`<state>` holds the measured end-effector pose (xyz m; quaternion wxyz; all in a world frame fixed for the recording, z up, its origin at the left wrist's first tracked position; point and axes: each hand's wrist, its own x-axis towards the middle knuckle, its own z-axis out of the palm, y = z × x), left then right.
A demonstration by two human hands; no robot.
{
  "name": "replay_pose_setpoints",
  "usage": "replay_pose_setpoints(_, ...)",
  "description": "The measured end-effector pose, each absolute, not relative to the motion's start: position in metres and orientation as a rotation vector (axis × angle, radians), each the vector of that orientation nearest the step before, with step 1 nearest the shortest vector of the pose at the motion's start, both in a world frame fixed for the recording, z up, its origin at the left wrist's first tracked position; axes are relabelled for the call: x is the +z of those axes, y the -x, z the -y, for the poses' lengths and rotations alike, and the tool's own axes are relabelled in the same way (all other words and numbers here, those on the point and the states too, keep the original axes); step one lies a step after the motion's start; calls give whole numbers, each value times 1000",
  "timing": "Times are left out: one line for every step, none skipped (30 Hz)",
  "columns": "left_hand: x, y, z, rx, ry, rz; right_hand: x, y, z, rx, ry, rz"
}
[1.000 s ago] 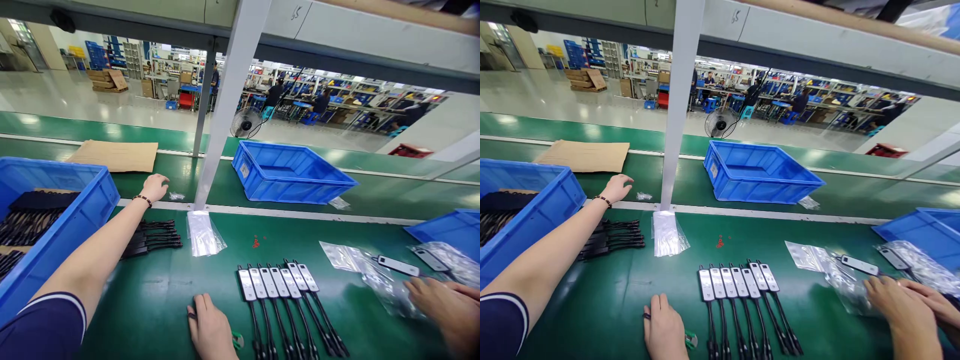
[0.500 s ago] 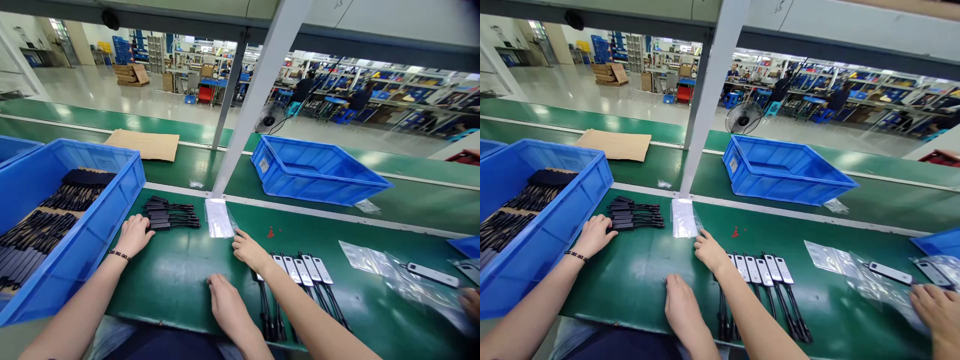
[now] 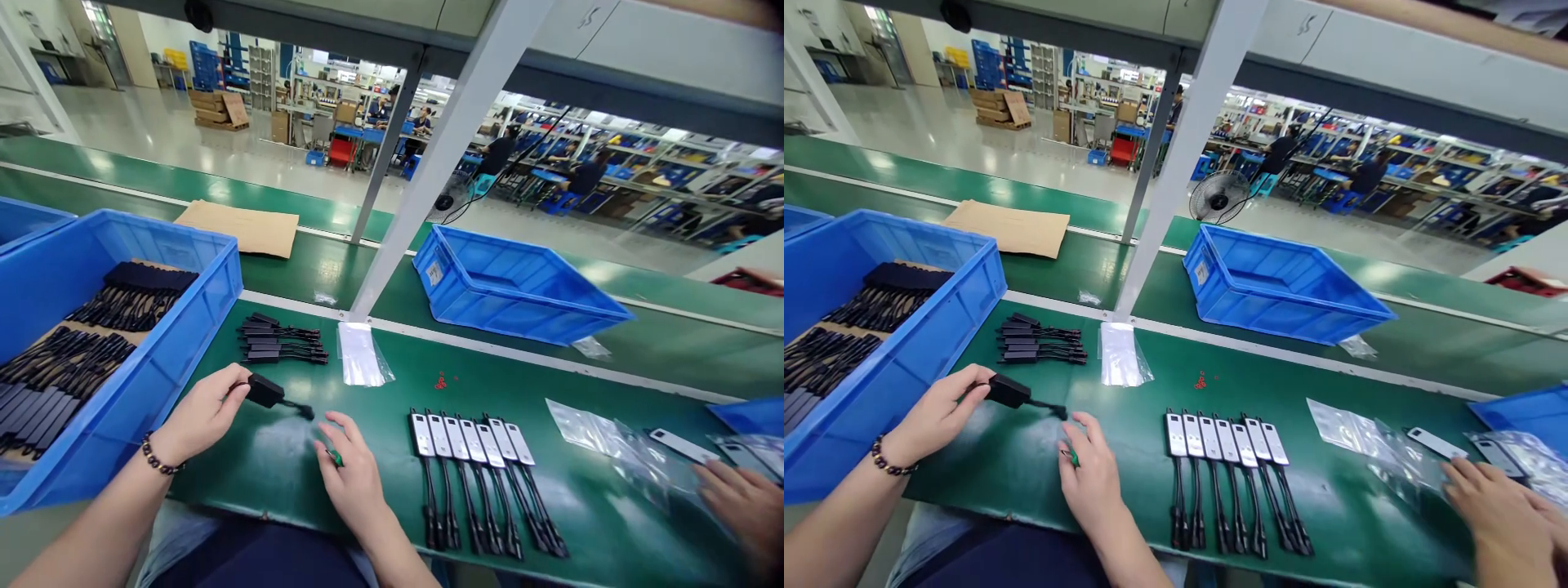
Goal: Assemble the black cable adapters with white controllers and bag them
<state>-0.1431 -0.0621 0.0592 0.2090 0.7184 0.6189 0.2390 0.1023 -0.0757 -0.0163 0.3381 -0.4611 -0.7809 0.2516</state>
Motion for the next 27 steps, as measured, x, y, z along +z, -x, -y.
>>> replay_pose_setpoints(65,139,64,695,-1965,-1685,-12,-98,73,676,1162,2059)
replay_pose_setpoints(69,135,64,718,-1933,-1654,-8,-93,72,714,1117,2098)
replay_pose_setpoints(72,130,63,739,-1901,-1632,-5,-88,72,764,1073,2145)
replay_pose_setpoints(72,125,62,757,-1867,-1618,-3,-83,73,816,1042,2190)
replay_pose_setpoints(71,120,60,773,-1829,-1612,-2,-80,75,861,1028,2231)
replay_pose_setpoints(69,115,57,792,-1784,-1608,-2,-77,78,898,1030,2261)
replay_pose_setpoints(66,110,55,813,-1731,-1598,-3,-76,82,925,1047,2277)
replay_pose_setpoints(63,106,53,837,-1668,-1576,-4,-76,85,950,1067,2278)
replay_pose_setpoints(59,101,50,867,-1594,-1541,-5,-76,87,977,1085,2268)
replay_pose_setpoints(56,97,48,899,-1510,-1498,-7,-78,89,1007,1099,2249)
replay_pose_setpoints(52,93,45,929,-1425,-1453,-8,-80,90,1034,1110,2228)
replay_pose_setpoints(48,90,43,955,-1346,-1412,-9,-82,90,1055,1126,2206)
replay_pose_setpoints(44,86,40,977,-1275,-1379,-9,-84,90,1067,1146,2187)
replay_pose_setpoints(39,82,38,998,-1211,-1352,-10,-86,89,1067,1171,2174)
replay_pose_setpoints(34,77,37,1020,-1150,-1325,-11,-88,88,1050,1204,2164)
replay_pose_setpoints(29,72,36,1041,-1083,-1294,-13,-90,86,1014,1247,2158)
replay_pose_setpoints(24,66,36,1054,-1011,-1261,-14,-91,85,960,1299,2154)
replay_pose_setpoints(19,59,38,1064,-936,-1218,-16,-92,84,894,1355,2153)
replay_pose_setpoints(14,52,40,1036,-865,-1183,-18,-94,84,822,1413,2155)
replay_pose_setpoints(9,46,41,986,-817,-1151,-21,-94,83,751,1466,2160)
replay_pose_setpoints(4,41,42,937,-783,-1108,-23,-95,81,693,1504,2179)
replay_pose_setpoints(-1,37,41,905,-749,-1065,-24,-96,78,646,1532,2195)
replay_pose_setpoints(-5,34,39,869,-711,-1044,-26,-97,75,614,1528,2233)
replay_pose_setpoints(-8,32,34,832,-680,-1027,-27,-98,70,610,1520,2274)
replay_pose_setpoints(-10,30,28,793,-645,-1027,-28,-100,65,612,1539,2293)
replay_pose_setpoints(-11,29,21,764,-608,-1028,-28,-103,61,641,1546,2312)
replay_pose_setpoints(-12,27,14,732,-583,-1024,-28,-106,57,689,1559,2316)
